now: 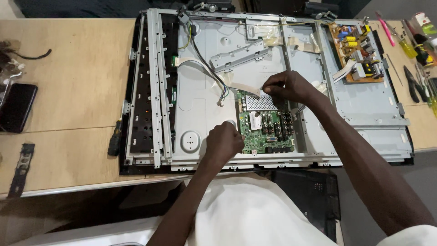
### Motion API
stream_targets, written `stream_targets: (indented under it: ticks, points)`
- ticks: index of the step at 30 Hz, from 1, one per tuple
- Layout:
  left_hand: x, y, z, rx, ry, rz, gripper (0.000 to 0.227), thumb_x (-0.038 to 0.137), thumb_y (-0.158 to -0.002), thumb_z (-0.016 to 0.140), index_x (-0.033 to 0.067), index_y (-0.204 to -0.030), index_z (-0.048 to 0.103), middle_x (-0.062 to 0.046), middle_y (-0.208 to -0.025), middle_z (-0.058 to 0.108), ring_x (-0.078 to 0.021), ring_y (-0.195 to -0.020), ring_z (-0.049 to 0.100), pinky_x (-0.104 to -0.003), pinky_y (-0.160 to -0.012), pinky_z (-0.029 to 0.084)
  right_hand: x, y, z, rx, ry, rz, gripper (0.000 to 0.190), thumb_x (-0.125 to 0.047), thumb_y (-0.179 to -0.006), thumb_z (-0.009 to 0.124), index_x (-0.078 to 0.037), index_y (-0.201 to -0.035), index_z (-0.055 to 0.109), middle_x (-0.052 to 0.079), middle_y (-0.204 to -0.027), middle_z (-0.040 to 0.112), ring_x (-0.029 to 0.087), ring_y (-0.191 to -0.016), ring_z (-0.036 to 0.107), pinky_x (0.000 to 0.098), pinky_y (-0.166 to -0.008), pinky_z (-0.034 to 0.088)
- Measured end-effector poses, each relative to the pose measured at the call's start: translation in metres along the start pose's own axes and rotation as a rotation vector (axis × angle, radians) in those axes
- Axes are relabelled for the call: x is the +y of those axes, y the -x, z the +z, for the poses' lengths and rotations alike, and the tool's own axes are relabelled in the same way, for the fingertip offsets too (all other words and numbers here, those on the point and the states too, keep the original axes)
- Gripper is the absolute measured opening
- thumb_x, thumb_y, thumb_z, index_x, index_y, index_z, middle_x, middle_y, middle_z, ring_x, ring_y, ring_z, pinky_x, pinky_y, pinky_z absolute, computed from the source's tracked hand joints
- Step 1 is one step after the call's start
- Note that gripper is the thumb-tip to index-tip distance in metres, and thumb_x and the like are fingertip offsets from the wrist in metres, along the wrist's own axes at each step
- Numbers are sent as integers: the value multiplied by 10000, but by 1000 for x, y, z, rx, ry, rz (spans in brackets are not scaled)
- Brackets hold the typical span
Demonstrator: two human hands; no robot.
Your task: The person works on an opened flat-screen TV lying face-down on a table. They disconnect a cable harness from the main board, unclip and remove a metal bracket from the chassis, then lift the main board out and set it on the table, and finally handle the power supply board at the edge of the chassis.
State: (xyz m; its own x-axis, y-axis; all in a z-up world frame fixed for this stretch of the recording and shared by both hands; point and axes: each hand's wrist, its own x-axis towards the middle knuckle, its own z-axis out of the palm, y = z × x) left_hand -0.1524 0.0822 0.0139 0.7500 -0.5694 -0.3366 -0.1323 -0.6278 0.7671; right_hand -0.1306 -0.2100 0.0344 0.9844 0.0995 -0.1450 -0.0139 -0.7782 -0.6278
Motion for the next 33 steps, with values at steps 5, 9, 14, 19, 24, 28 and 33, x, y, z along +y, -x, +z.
stream_targets:
  ticks: [5,9,14,19,24,28,33]
  points:
    - [6,0,1,-4,-100,-25,220,204,-862,648,-8,-866,706,-238,-807,733,-504,-896,743,-586,-766,589,9,-9,0,52,6,-73,141,-272,-954,766,-153,-1025,792,130,-813,742,296,-783,743,417,-794,567]
    - [15,8,-2,-30,-134,-20,253,202,-899,637,-42,-943,683,-277,-918,730,-550,-988,712,-622,-834,573,2,2,0,80,24,-82,183,-308,-945,781,-137,-1011,794,166,-809,725,338,-775,739,441,-762,573]
    - [4,0,-1,-49,-77,-23,257,237,-858,619,6,-905,720,-227,-875,745,-540,-975,719,-607,-833,571,10,-5,-4,55,25,-99,207,-341,-948,773,-147,-1019,789,162,-804,715,331,-777,732,457,-773,566]
    - [-1,-3,-4,-86,-3,-23,204,195,-809,608,96,-769,782,-132,-707,752,-464,-854,761,-546,-796,591,9,-8,-5,36,38,-96,193,-320,-951,760,-139,-1012,789,169,-794,724,349,-765,735,465,-773,561]
    - [-3,-2,-8,-123,173,7,210,141,-853,597,81,-809,794,-75,-607,723,-272,-627,759,-467,-784,610,14,-12,-3,33,57,-91,185,-319,-960,762,-147,-1024,787,165,-814,735,332,-789,739,458,-780,564]
    - [-1,-3,-9,-150,235,13,237,152,-879,584,34,-905,788,-88,-628,732,-236,-614,763,-407,-741,626,11,-13,-5,31,41,-49,197,-340,-963,747,-166,-1044,792,150,-814,737,321,-802,739,456,-798,565]
    - [6,1,-9,-140,259,-8,244,155,-891,586,14,-941,778,-82,-619,722,-235,-585,754,-423,-733,623,5,-12,-9,47,97,-14,177,-305,-965,748,-154,-1041,800,192,-847,745,395,-839,741,495,-796,564]
